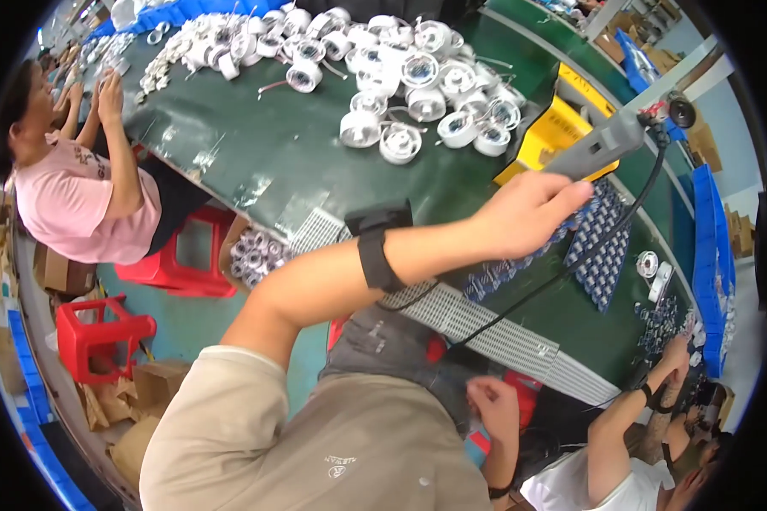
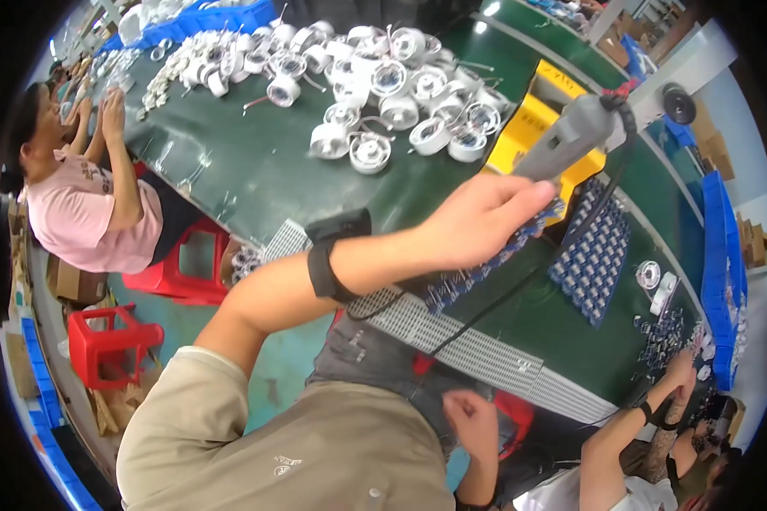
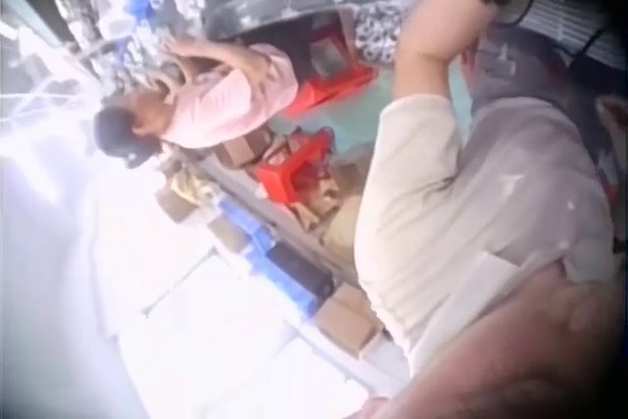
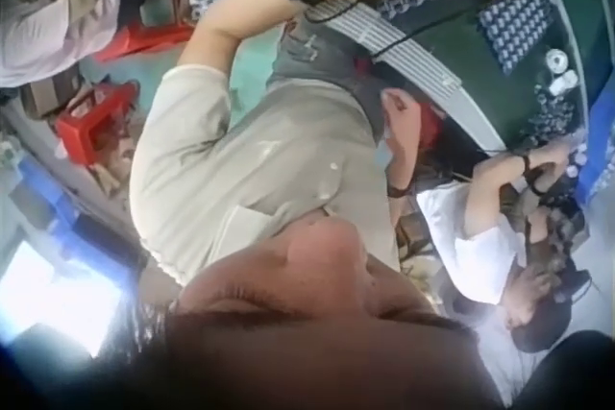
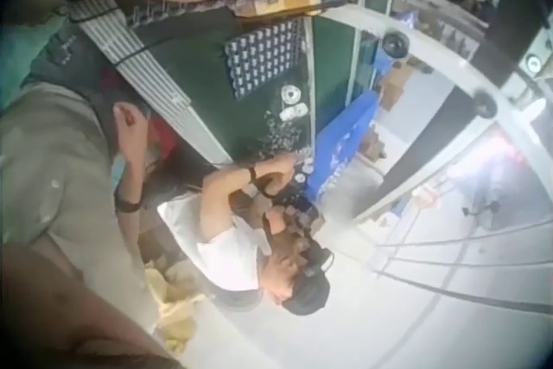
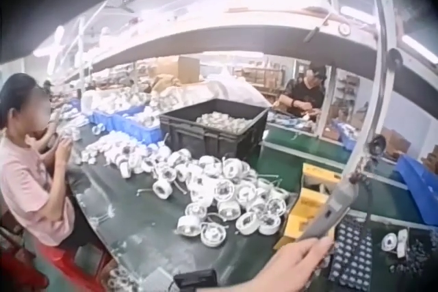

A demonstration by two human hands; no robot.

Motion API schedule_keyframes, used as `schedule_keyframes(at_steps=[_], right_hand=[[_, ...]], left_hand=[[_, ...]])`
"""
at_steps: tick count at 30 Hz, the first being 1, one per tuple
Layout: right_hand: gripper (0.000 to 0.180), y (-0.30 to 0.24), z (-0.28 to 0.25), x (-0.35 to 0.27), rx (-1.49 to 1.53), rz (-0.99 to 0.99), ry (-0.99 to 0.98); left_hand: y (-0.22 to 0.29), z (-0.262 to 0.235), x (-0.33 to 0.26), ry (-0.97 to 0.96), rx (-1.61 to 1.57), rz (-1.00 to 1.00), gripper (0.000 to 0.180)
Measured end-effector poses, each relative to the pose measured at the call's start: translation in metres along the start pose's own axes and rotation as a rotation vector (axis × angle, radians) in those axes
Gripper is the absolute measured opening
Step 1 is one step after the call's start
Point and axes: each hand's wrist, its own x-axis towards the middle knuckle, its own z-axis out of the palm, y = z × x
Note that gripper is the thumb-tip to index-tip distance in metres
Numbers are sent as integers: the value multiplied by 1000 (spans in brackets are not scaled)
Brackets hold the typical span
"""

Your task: Assembling small electronic parts into a grid tray and using an electric screwdriver to secure components at a factory workbench.

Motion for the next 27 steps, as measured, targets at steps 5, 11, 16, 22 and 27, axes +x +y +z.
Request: schedule_keyframes(at_steps=[5,11,16,22,27], right_hand=[[17,2,35,28,197,-36,-92],[20,45,-9,17,240,-34,-14],[24,42,-29,4,-898,-546,788],[24,-36,-19,-33,5,-487,478],[15,-110,-28,13,362,-555,454]], left_hand=[[24,-28,-7,-186,180,-103,39],[8,-33,-25,-368,211,-167,31],[-10,-17,-22,-634,268,-368,24],[-4,12,-12,-899,336,-306,29],[-19,26,-10,-898,292,-190,32]])
